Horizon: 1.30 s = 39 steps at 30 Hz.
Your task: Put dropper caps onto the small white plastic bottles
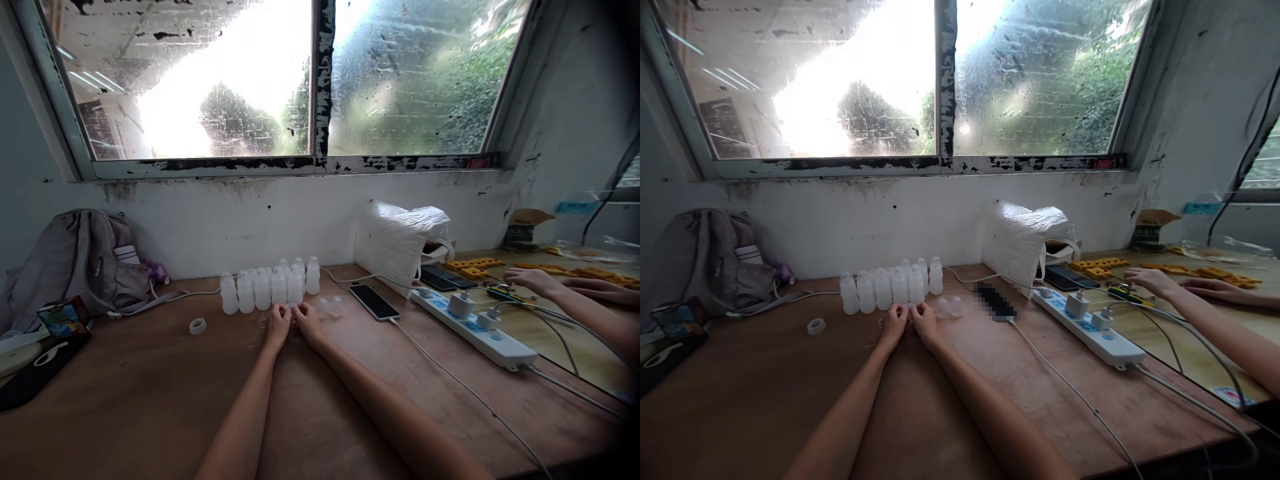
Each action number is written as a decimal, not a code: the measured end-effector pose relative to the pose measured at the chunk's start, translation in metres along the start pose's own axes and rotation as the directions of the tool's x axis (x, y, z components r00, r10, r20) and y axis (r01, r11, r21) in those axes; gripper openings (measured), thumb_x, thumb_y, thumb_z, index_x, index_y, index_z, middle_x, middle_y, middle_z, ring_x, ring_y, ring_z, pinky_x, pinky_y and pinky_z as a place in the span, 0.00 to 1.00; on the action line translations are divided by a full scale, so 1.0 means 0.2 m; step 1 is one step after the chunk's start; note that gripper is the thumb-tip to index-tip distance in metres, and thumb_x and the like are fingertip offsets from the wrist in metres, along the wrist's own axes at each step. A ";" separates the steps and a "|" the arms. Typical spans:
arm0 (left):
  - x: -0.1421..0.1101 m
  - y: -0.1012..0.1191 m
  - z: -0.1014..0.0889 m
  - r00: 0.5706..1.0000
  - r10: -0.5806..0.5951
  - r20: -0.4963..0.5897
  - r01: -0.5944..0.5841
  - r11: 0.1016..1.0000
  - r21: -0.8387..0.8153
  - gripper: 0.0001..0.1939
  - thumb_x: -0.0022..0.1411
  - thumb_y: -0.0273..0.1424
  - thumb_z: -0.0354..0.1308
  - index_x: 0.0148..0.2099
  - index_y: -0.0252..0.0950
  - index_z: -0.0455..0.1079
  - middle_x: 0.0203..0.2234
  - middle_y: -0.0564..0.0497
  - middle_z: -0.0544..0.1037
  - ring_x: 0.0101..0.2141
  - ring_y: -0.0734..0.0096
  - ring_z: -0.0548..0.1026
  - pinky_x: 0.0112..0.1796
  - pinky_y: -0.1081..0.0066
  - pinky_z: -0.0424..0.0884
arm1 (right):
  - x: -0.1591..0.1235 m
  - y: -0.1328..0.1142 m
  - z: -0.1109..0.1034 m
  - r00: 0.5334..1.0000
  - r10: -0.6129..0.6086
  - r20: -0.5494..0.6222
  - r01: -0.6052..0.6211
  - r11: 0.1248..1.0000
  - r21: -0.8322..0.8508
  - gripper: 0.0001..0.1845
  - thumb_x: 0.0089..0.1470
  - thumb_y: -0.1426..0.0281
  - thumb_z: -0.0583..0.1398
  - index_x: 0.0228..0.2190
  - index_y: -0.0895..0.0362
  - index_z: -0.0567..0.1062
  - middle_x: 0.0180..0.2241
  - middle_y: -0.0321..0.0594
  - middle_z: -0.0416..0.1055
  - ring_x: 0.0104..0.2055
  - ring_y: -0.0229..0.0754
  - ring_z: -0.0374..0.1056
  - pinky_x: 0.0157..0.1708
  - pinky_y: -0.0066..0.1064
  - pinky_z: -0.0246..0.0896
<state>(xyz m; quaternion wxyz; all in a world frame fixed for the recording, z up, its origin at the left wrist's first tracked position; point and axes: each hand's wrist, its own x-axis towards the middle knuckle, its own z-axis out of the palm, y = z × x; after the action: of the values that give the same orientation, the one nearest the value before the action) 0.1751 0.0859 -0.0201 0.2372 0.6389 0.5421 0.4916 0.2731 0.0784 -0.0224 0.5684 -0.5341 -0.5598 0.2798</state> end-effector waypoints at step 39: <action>-0.06 0.08 -0.02 0.999 -0.002 -0.049 0.014 0.970 0.243 0.12 0.53 0.22 0.48 0.40 0.37 0.63 0.29 0.46 0.75 0.32 0.65 0.72 0.32 0.72 0.62 | 0.01 0.04 0.03 0.997 -0.071 -0.005 0.071 0.997 -0.019 0.07 0.39 0.72 0.54 0.27 0.58 0.66 0.22 0.36 0.68 0.26 0.39 0.66 0.28 0.30 0.59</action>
<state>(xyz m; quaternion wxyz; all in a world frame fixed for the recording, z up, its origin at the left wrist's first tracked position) 0.1796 0.0694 -0.0095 0.1459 0.6487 0.6065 0.4359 0.2706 0.0851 -0.0301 0.5743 -0.5202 -0.5794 0.2526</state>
